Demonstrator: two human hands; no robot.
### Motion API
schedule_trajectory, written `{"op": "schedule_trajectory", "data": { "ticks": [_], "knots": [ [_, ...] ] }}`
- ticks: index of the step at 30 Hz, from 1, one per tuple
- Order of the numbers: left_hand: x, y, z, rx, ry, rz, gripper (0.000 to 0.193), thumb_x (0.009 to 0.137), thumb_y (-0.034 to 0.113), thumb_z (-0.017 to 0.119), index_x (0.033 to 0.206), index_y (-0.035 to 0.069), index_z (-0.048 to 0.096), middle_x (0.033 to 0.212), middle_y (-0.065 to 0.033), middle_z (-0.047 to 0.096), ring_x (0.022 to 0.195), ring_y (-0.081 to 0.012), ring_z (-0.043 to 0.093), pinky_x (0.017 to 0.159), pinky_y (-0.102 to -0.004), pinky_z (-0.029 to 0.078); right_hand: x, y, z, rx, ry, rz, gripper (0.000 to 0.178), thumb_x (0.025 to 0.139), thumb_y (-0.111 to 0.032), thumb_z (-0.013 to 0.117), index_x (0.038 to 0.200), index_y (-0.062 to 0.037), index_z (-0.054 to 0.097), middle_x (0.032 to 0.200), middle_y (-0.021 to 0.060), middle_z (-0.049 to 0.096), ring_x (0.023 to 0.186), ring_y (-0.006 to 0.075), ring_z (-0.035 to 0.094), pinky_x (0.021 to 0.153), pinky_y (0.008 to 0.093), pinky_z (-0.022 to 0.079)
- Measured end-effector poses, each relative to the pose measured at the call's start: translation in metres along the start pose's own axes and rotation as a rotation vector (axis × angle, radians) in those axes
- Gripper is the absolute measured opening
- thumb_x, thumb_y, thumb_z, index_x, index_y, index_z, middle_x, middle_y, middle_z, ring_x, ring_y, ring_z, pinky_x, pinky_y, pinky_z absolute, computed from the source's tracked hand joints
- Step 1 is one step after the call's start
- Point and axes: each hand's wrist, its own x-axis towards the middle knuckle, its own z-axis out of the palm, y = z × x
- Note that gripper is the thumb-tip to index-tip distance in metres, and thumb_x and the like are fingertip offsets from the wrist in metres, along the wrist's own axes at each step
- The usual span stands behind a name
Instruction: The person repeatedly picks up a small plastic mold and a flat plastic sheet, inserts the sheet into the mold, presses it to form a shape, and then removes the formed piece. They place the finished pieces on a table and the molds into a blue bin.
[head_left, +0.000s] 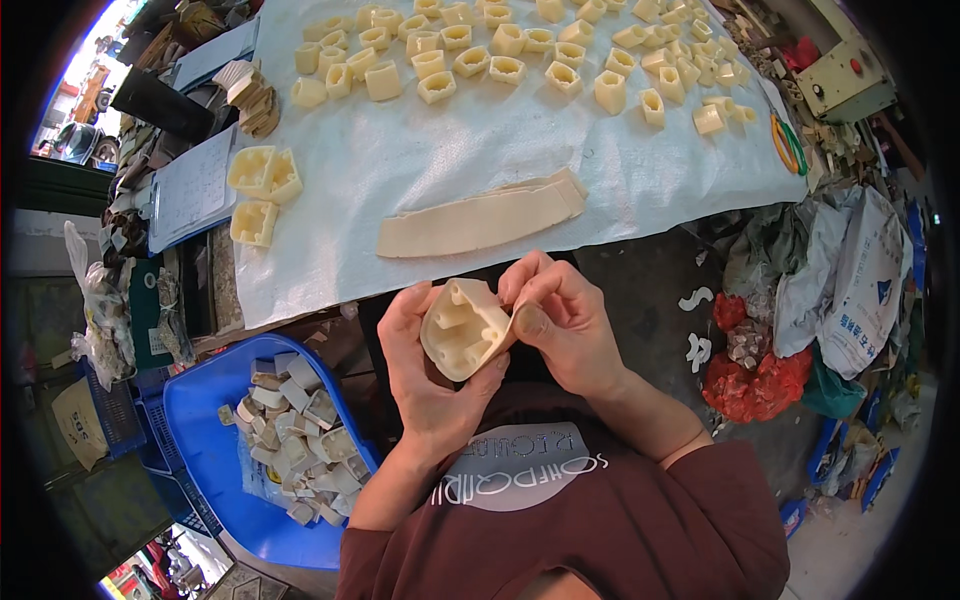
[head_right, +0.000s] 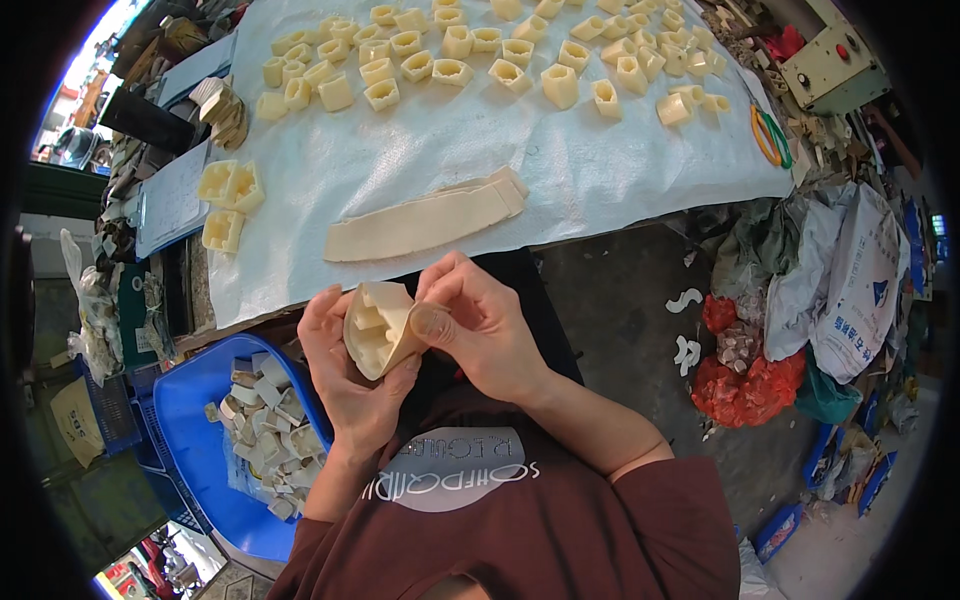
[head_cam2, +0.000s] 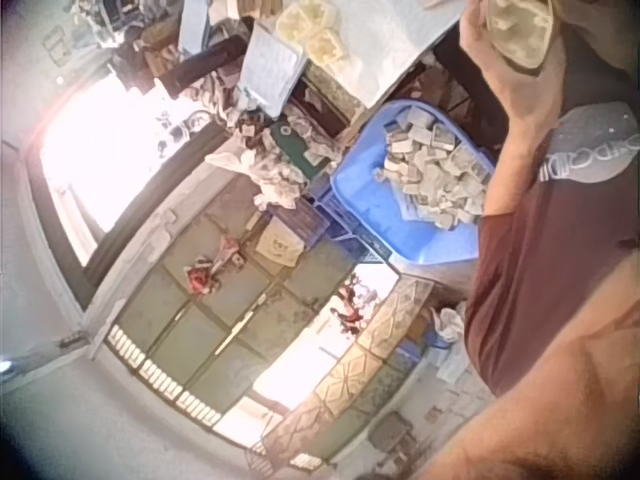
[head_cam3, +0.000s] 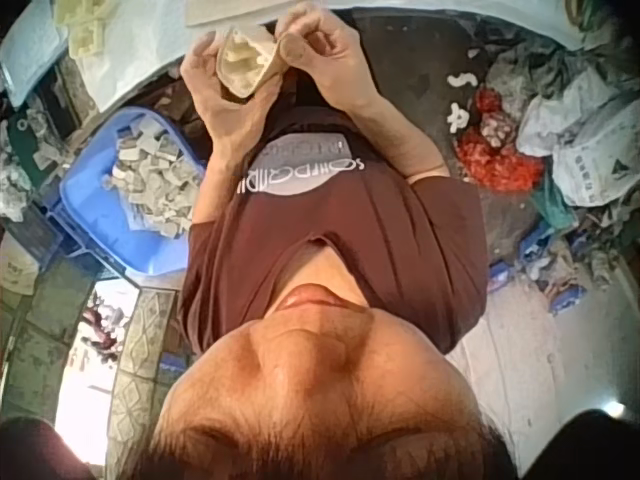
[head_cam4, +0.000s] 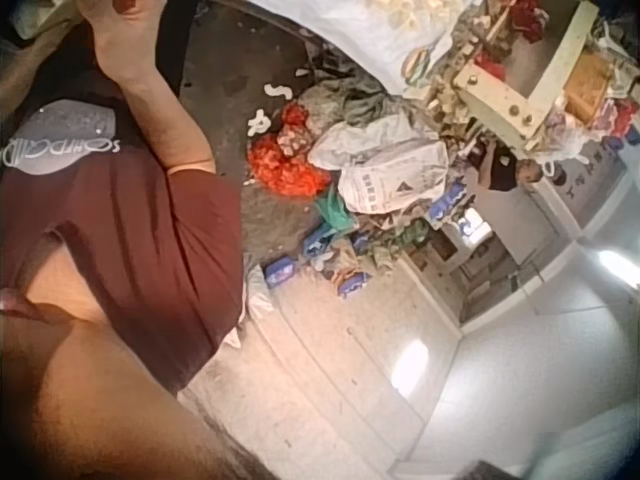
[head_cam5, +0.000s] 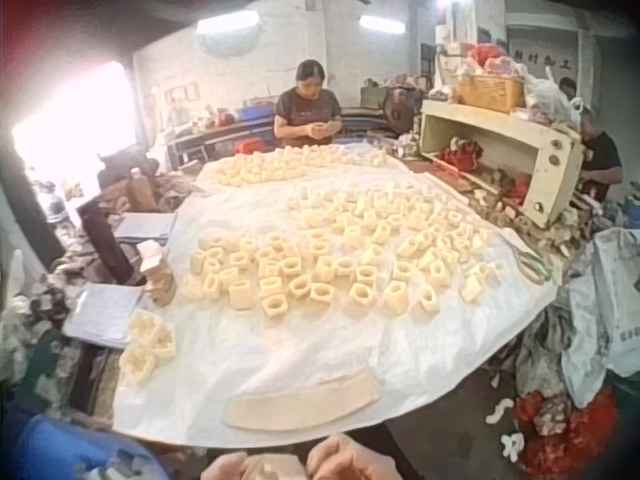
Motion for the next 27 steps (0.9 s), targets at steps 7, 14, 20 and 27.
{"op": "schedule_trajectory", "data": {
  "ticks": [7, 14, 20, 27],
  "knots": [
    [0.008, -0.001, -0.005, 0.096, -0.113, 0.11, 0.069, 0.063, -0.003, 0.074, 0.123, 0.003, 0.04, 0.116, -0.0142, 0.046, 0.112, -0.0255, 0.049, 0.092, -0.0358, 0.043, -0.002, -0.013, 0.005, -0.007, -0.155, 0.018, 0.018, 0.08, -0.005, 0.067, 0.088, -0.0048, 0.052, 0.095, 0.004, 0.043, 0.086, 0.0099, 0.044, 0.076, 0.0255, 0.041],
    [0.011, -0.005, -0.004, 0.169, -0.129, 0.254, 0.063, 0.063, -0.004, 0.074, 0.118, 0.003, 0.043, 0.116, -0.0152, 0.047, 0.114, -0.0289, 0.048, 0.093, -0.0385, 0.044, 0.001, -0.006, -0.003, 0.019, -0.162, 0.011, 0.035, 0.073, -0.006, 0.073, 0.098, -0.0052, 0.048, 0.098, 0.0047, 0.043, 0.089, 0.0112, 0.046, 0.077, 0.0281, 0.042],
    [0.011, -0.005, 0.001, -0.157, -0.202, 0.191, 0.057, 0.061, -0.006, 0.076, 0.11, 0.006, 0.048, 0.117, -0.0192, 0.048, 0.112, -0.0315, 0.049, 0.09, -0.0396, 0.045, 0.013, -0.001, -0.006, 0.194, -0.132, 0.309, 0.077, 0.055, -0.014, 0.084, 0.119, -0.0049, 0.042, 0.115, 0.0091, 0.048, 0.105, 0.0171, 0.049, 0.089, 0.0327, 0.043],
    [0.01, -0.013, 0.001, -0.451, -0.316, 0.1, 0.057, 0.061, -0.006, 0.076, 0.11, 0.008, 0.05, 0.124, -0.0214, 0.044, 0.112, -0.0302, 0.049, 0.091, -0.0402, 0.044, 0.014, -0.007, -0.021, 0.087, -0.218, 0.408, 0.087, 0.05, -0.021, 0.089, 0.123, -0.0043, 0.045, 0.112, 0.0071, 0.054, 0.101, 0.016, 0.054, 0.087, 0.0319, 0.045]
  ]
}}
